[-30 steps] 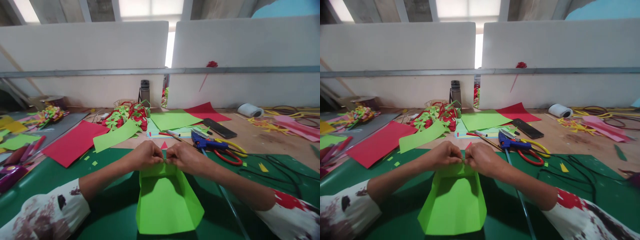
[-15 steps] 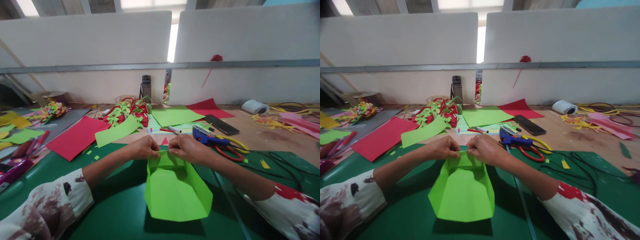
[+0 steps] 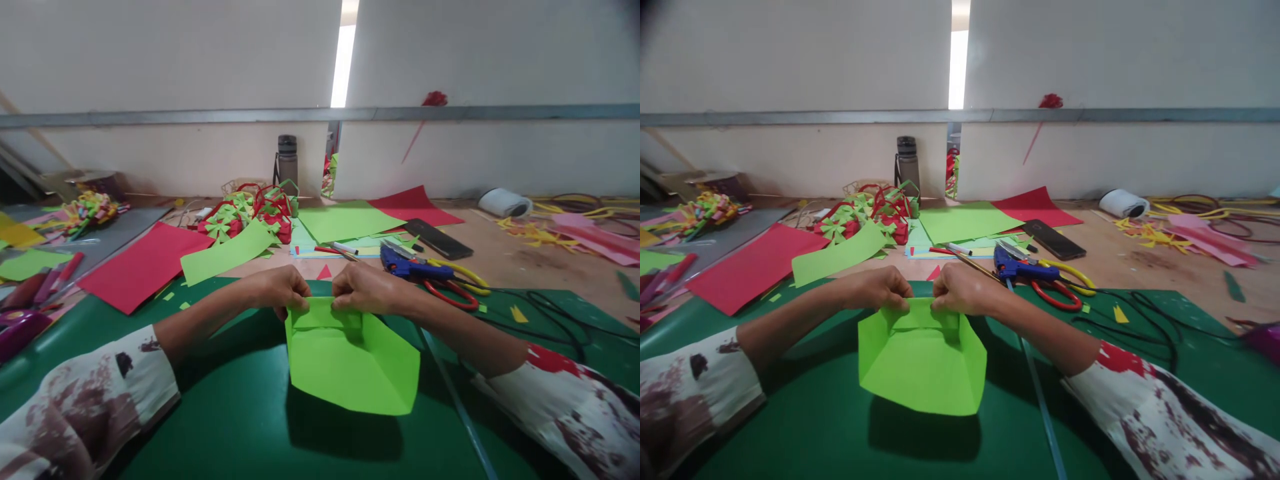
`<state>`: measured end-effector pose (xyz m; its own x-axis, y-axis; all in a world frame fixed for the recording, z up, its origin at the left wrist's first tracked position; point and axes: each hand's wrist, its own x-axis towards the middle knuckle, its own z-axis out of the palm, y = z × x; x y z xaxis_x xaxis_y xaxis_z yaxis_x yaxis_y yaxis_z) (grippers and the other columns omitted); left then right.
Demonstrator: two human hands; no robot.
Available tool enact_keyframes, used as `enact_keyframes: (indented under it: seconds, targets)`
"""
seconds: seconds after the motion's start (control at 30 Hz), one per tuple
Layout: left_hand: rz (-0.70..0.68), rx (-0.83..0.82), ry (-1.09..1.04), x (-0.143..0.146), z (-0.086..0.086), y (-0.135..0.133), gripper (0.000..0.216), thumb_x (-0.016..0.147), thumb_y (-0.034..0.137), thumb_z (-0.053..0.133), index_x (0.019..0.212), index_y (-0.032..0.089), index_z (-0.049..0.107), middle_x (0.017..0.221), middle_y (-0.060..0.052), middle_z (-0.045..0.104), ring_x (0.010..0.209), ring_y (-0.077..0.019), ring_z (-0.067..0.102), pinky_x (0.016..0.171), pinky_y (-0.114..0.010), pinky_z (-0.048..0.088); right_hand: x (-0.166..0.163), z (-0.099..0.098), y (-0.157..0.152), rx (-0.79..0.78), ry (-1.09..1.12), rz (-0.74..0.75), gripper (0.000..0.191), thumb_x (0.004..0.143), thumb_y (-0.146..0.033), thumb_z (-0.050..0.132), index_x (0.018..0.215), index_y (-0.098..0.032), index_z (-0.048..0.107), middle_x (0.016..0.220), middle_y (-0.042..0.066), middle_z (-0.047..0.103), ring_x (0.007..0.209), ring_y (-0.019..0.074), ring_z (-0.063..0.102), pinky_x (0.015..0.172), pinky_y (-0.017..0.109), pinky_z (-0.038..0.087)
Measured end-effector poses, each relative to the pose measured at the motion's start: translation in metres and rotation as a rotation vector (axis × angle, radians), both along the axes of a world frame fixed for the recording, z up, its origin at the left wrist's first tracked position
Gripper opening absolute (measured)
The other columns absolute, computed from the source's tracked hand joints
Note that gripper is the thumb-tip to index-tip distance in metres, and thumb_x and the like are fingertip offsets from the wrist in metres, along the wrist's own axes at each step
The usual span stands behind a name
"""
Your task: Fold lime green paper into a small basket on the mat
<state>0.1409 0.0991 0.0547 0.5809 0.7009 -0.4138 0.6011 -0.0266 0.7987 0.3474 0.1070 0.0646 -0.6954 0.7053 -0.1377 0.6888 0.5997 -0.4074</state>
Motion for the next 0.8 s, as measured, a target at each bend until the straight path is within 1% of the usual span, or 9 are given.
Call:
enact_keyframes:
  seconds: [0.1, 0.27, 0.4, 0.47, 0.57, 0.63, 0.73, 0.8]
  targets:
    - [-0.033, 0.017, -0.006, -0.001, 0.000, 0.001, 0.011, 0.070, 0.020, 0.059, 0.073, 0.014, 0.068, 0.057, 0.003, 0.060, 0.050, -0.0093, 0.051, 0.048, -0.018, 0.039, 0.000, -0.002, 0.000, -0.005, -0.023, 0.012, 0.009, 0.066, -0.023, 0.062, 0.059, -0.017, 0.062, 0.050, -0.005, 0.047, 0.049, 0.0098, 0.041, 0.046, 0.023, 0.027]
    - [-0.071, 0.064, 0.001, -0.002, -0.002, 0.002, 0.013, 0.071, 0.022, 0.058, 0.072, 0.014, 0.068, 0.054, 0.004, 0.057, 0.047, -0.0084, 0.047, 0.046, -0.017, 0.035, -0.002, -0.002, -0.001, -0.002, -0.069, 0.029, 0.008, 0.066, -0.021, 0.062, 0.060, -0.017, 0.061, 0.051, -0.005, 0.046, 0.050, 0.0099, 0.041, 0.047, 0.023, 0.027]
    - [-0.103, 0.117, 0.018, 0.003, -0.001, -0.003, 0.017, 0.074, 0.022, 0.053, 0.077, 0.014, 0.068, 0.057, 0.004, 0.057, 0.047, -0.0078, 0.045, 0.045, -0.017, 0.034, -0.006, 0.005, -0.010, 0.026, -0.112, 0.050, 0.015, 0.071, -0.027, 0.061, 0.059, -0.017, 0.061, 0.049, -0.005, 0.044, 0.048, 0.0093, 0.038, 0.047, 0.024, 0.024]
    - [-0.118, 0.171, 0.044, 0.005, 0.003, -0.007, 0.021, 0.077, 0.023, 0.050, 0.080, 0.013, 0.068, 0.057, 0.004, 0.056, 0.046, -0.0078, 0.045, 0.044, -0.017, 0.032, -0.010, 0.009, -0.017, 0.073, -0.139, 0.036, 0.020, 0.075, -0.028, 0.059, 0.058, -0.017, 0.061, 0.048, -0.004, 0.045, 0.048, 0.0096, 0.037, 0.048, 0.026, 0.022]
    - [-0.136, 0.317, 0.108, 0.008, 0.012, -0.013, 0.020, 0.077, 0.025, 0.052, 0.082, 0.013, 0.067, 0.058, 0.004, 0.054, 0.051, -0.0095, 0.047, 0.046, -0.019, 0.032, -0.015, 0.015, -0.027, 0.196, -0.190, -0.045, 0.021, 0.077, -0.022, 0.055, 0.058, -0.016, 0.063, 0.053, 0.000, 0.054, 0.051, 0.0115, 0.041, 0.050, 0.028, 0.020]
    - [-0.122, 0.452, 0.169, 0.009, 0.019, -0.018, 0.020, 0.073, 0.025, 0.058, 0.087, 0.014, 0.067, 0.066, 0.002, 0.058, 0.060, -0.0127, 0.052, 0.052, -0.020, 0.035, -0.017, 0.019, -0.033, 0.286, -0.221, -0.112, 0.022, 0.079, -0.021, 0.054, 0.061, -0.016, 0.065, 0.058, 0.004, 0.060, 0.055, 0.0137, 0.045, 0.051, 0.029, 0.018]
    - [-0.005, 0.662, 0.317, 0.012, 0.025, -0.025, 0.030, 0.071, 0.023, 0.060, 0.099, 0.013, 0.063, 0.084, -0.006, 0.065, 0.074, -0.0193, 0.057, 0.062, -0.025, 0.039, -0.018, 0.023, -0.038, 0.406, -0.251, -0.192, 0.022, 0.081, -0.021, 0.053, 0.065, -0.016, 0.066, 0.061, 0.007, 0.063, 0.057, 0.0157, 0.049, 0.051, 0.030, 0.016]
    - [0.092, 0.774, 0.439, 0.015, 0.027, -0.029, 0.026, 0.075, 0.022, 0.056, 0.097, 0.011, 0.063, 0.083, -0.010, 0.065, 0.074, -0.0224, 0.058, 0.062, -0.028, 0.039, -0.016, 0.025, -0.039, 0.477, -0.254, -0.230, 0.023, 0.083, -0.022, 0.050, 0.068, -0.017, 0.067, 0.063, 0.008, 0.064, 0.056, 0.0160, 0.051, 0.051, 0.030, 0.015]
